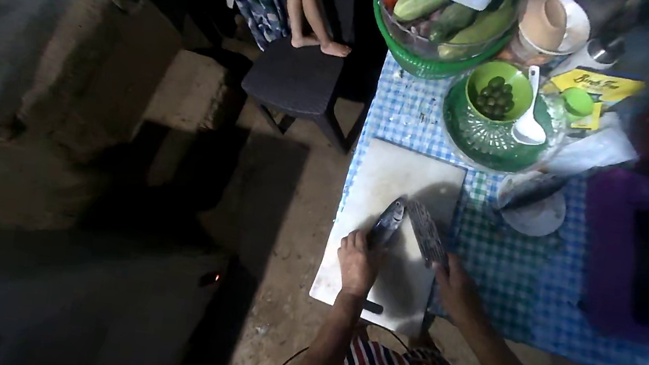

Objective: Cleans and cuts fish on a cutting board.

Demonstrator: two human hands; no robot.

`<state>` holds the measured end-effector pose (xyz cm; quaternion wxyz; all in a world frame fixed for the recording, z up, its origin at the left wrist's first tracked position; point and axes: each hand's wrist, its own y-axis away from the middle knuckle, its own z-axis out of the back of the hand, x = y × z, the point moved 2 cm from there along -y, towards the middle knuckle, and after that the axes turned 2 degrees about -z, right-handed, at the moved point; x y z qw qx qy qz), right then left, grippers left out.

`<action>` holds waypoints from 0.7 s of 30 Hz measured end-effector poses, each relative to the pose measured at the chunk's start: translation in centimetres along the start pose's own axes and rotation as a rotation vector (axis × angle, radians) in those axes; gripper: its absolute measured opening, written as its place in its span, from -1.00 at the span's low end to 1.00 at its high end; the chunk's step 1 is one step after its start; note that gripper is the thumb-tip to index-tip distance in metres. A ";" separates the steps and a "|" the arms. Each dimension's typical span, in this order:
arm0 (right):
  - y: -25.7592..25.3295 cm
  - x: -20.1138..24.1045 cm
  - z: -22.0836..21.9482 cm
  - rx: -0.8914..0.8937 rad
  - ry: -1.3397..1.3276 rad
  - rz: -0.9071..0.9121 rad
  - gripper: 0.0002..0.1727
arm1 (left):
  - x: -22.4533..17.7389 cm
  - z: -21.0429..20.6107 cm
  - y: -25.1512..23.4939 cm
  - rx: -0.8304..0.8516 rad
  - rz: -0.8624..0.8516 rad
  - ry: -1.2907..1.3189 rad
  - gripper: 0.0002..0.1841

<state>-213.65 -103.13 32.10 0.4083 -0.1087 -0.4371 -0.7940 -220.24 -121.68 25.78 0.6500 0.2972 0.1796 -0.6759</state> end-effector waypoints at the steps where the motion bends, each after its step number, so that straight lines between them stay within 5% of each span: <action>1: -0.3 0.1 -0.1 0.032 0.000 -0.027 -0.42 | -0.8 -0.2 -0.7 0.023 -0.005 -0.023 -0.33; 7: -1.2 0.1 -0.1 0.012 0.148 -0.062 -0.46 | -4.1 -1.5 -4.8 0.255 0.107 -0.245 -0.34; 15: -1.2 1.1 0.2 0.059 0.206 -0.100 -0.46 | -0.8 2.7 -2.4 0.028 0.237 0.453 -0.47; 21: -1.6 0.4 1.2 0.004 0.125 -0.087 -0.43 | -0.3 4.9 -0.7 0.129 0.307 0.537 -0.53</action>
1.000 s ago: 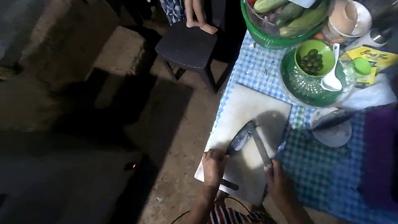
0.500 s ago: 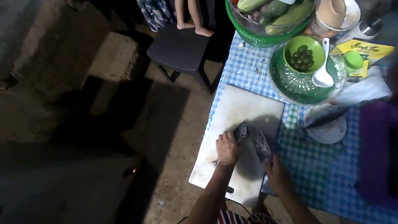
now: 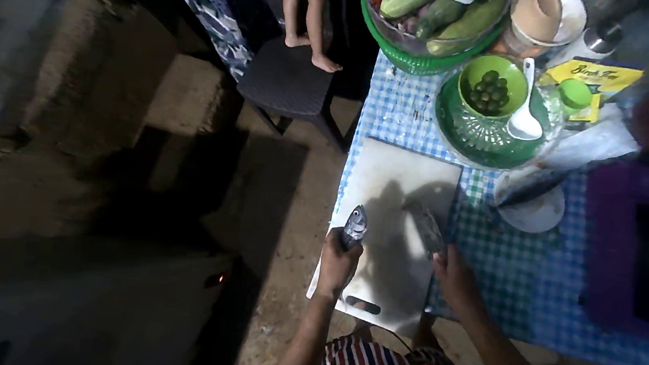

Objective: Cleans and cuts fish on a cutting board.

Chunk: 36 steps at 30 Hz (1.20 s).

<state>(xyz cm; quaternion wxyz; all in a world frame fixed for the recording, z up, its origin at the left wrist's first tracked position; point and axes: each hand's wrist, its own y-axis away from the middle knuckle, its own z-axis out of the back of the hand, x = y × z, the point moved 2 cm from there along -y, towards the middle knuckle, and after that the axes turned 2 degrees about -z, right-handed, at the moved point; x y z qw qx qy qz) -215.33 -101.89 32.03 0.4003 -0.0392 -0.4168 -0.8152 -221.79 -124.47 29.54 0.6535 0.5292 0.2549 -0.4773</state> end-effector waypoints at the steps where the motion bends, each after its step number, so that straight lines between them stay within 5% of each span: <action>1: 0.0 0.0 0.5 -0.009 -0.012 -0.011 -0.41 | 0.1 0.0 -0.1 0.034 0.012 0.034 -0.56; 6: 1.3 0.1 1.3 -0.035 -0.085 0.059 -0.45 | -1.2 -1.7 -0.7 0.154 0.045 0.205 -0.64; 10: 1.5 -0.8 0.2 -0.080 -0.147 0.041 -0.46 | -2.3 -4.5 -2.6 0.223 -0.043 -0.048 -0.57; 17: 2.5 -0.9 -1.9 0.070 -0.384 -0.045 -0.48 | -0.5 -3.8 -4.9 0.135 0.077 -0.314 -0.57; 22: 3.0 0.5 -4.9 0.171 -0.513 -0.013 -0.45 | -0.1 -3.6 -4.5 0.099 0.100 -0.124 -0.58; 28: 2.1 2.2 -6.5 0.188 -0.301 0.032 -0.44 | 0.3 -3.6 -4.5 0.089 0.077 -0.051 -0.61; 36: 1.8 2.4 -6.0 0.112 -0.118 0.051 -0.42 | -1.6 0.4 -3.2 -0.021 0.117 0.360 -0.80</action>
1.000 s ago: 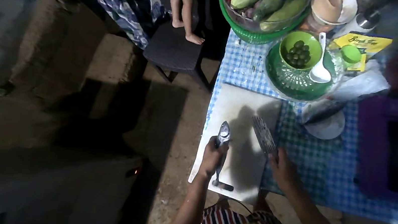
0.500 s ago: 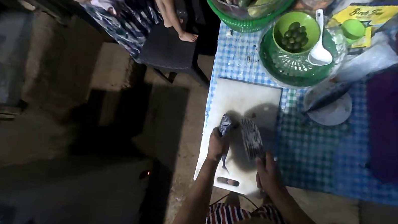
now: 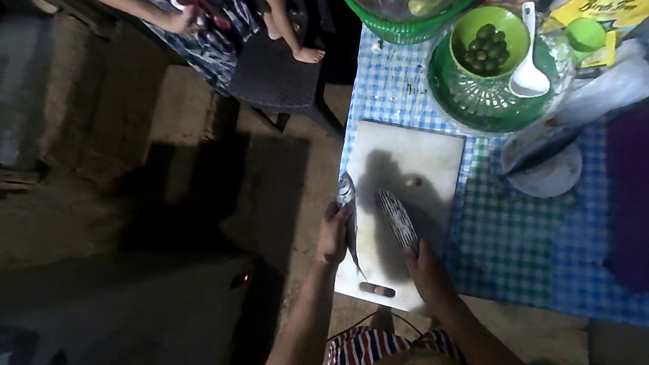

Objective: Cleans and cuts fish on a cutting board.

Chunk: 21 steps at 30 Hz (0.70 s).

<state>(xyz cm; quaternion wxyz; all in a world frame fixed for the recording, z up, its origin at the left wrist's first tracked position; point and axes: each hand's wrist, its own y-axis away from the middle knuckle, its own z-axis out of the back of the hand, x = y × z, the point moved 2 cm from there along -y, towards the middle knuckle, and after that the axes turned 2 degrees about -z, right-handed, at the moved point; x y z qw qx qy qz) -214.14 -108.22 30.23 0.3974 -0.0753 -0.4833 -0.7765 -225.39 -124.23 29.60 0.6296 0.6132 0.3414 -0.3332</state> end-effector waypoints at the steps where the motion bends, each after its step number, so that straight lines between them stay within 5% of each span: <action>1: -0.1 -0.1 0.0 0.000 -0.008 0.008 -0.42 | -0.5 0.5 0.1 -0.002 -0.005 0.013 -0.79; 7: -1.4 -1.6 2.9 -0.053 -0.123 -0.024 -0.41 | -0.3 1.2 0.5 0.092 -0.069 -0.316 -0.67; 15: -2.5 -3.4 8.5 -0.208 -0.008 0.085 -0.49 | 3.0 -4.1 0.0 0.341 -0.292 -0.970 -0.44; 21: 1.1 -4.3 6.6 -0.269 -0.042 0.195 -0.51 | 4.4 -1.8 0.1 0.216 -0.391 -1.011 -0.37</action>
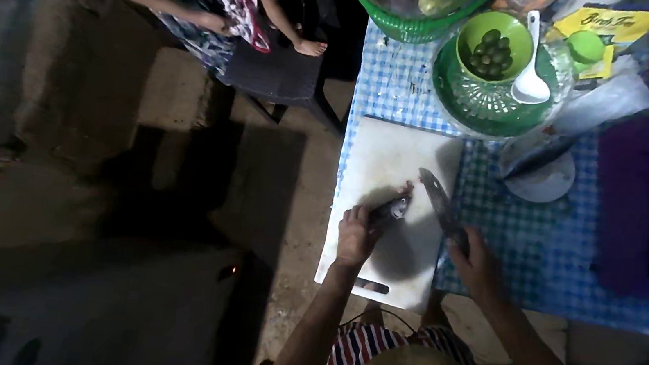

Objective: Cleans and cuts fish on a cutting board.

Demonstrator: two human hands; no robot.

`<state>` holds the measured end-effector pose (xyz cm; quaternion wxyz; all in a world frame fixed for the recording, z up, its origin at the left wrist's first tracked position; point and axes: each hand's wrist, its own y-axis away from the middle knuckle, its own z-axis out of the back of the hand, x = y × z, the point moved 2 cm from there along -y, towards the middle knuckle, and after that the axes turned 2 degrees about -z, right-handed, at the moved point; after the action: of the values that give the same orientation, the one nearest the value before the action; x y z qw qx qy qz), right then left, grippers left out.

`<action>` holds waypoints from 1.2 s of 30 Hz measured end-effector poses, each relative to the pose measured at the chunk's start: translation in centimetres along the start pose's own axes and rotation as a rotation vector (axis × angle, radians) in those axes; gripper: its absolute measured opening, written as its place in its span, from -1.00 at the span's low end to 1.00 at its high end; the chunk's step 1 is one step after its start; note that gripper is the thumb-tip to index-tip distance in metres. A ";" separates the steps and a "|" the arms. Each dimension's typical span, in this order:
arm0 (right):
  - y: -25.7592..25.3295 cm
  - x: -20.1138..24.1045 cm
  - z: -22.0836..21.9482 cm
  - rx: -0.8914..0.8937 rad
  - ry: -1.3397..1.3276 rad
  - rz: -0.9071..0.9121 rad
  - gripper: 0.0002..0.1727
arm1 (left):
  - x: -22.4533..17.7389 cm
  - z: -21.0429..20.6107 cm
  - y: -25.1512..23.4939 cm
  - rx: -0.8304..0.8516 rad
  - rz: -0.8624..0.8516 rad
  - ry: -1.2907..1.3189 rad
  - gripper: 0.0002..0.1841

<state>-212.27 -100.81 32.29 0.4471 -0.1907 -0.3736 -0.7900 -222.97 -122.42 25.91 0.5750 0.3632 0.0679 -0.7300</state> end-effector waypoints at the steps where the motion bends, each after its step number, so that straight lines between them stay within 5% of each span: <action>1: 0.7 -0.1 -0.3 0.023 -0.014 -0.003 -0.51 | 1.0 0.5 0.9 -0.021 0.021 0.030 -0.38; 7: 2.5 -0.1 -2.7 0.130 -0.020 -0.054 -0.49 | 4.1 2.1 5.8 -0.064 0.168 0.241 -0.67; 13: 2.5 1.8 -3.3 0.043 0.071 -0.016 -0.50 | 4.1 2.0 5.9 -0.010 0.209 0.261 -0.72; 19: 4.6 4.6 -6.1 0.200 0.133 0.033 -0.49 | 3.9 1.8 5.5 0.077 0.279 0.182 -0.68; 28: 4.9 3.6 -6.3 0.056 0.153 -0.056 -0.48 | 4.7 2.0 5.7 0.098 0.230 0.252 -0.73; 36: 6.2 4.7 -9.0 -0.016 0.182 0.071 -0.53 | 5.2 2.0 5.6 0.109 0.198 0.257 -0.74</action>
<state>-209.20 -112.24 32.02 0.5056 -0.1349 -0.3180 -0.7906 -219.24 -129.41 25.96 0.6098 0.4892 0.0650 -0.6201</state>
